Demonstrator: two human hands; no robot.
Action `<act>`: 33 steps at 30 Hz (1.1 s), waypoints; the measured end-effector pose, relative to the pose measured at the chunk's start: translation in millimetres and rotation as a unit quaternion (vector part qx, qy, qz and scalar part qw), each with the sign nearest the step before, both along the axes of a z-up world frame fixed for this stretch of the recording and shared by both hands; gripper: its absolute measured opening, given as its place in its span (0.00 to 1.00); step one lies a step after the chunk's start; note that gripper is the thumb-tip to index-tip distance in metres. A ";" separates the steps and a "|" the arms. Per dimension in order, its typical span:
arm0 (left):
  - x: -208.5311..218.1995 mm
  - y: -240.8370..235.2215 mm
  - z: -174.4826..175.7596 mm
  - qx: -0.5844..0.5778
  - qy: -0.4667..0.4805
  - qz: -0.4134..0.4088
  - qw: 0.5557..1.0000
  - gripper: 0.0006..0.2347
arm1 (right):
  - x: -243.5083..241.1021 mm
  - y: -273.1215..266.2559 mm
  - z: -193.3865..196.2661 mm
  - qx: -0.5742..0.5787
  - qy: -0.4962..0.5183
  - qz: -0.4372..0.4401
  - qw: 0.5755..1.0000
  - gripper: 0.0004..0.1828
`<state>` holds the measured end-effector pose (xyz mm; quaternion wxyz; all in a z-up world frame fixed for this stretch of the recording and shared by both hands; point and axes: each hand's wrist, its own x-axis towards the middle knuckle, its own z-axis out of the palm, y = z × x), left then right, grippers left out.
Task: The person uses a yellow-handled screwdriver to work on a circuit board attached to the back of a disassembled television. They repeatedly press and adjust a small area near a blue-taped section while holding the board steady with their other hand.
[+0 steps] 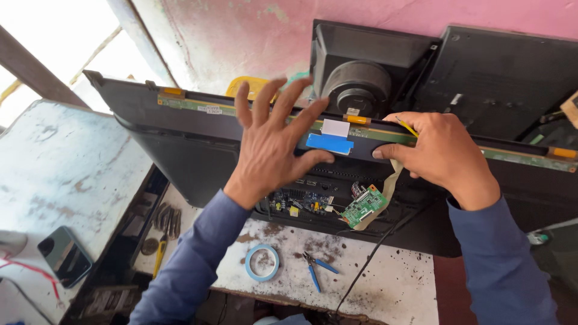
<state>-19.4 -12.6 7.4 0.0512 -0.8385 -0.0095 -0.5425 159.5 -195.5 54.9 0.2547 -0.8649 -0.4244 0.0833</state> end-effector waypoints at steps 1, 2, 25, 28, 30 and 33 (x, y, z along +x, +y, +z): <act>-4.5 -8.8 -5.9 -0.041 0.015 -0.005 0.999 0.21 | 1.3 -0.4 -1.8 0.001 0.000 0.002 1.000 0.31; -8.7 -18.7 -12.8 -0.081 0.028 -0.011 0.996 0.16 | 2.2 -0.7 -3.1 0.003 -0.002 0.003 1.000 0.31; 31.6 -85.3 -39.1 -0.170 0.000 0.034 0.985 0.04 | 10.2 -5.8 -10.7 0.034 0.006 0.044 0.998 0.20; 35.1 -86.7 -40.9 -0.170 0.005 0.041 0.985 0.03 | 10.2 -6.7 -10.9 0.031 -0.014 0.051 0.998 0.19; 36.7 -86.5 -42.9 -0.169 0.014 0.044 0.984 0.03 | 9.9 -6.5 -10.6 0.035 -0.016 0.048 0.998 0.19; 39.0 -83.8 -47.2 -0.155 0.046 0.039 0.986 0.04 | 9.0 -7.1 -10.2 0.035 0.002 0.039 0.999 0.19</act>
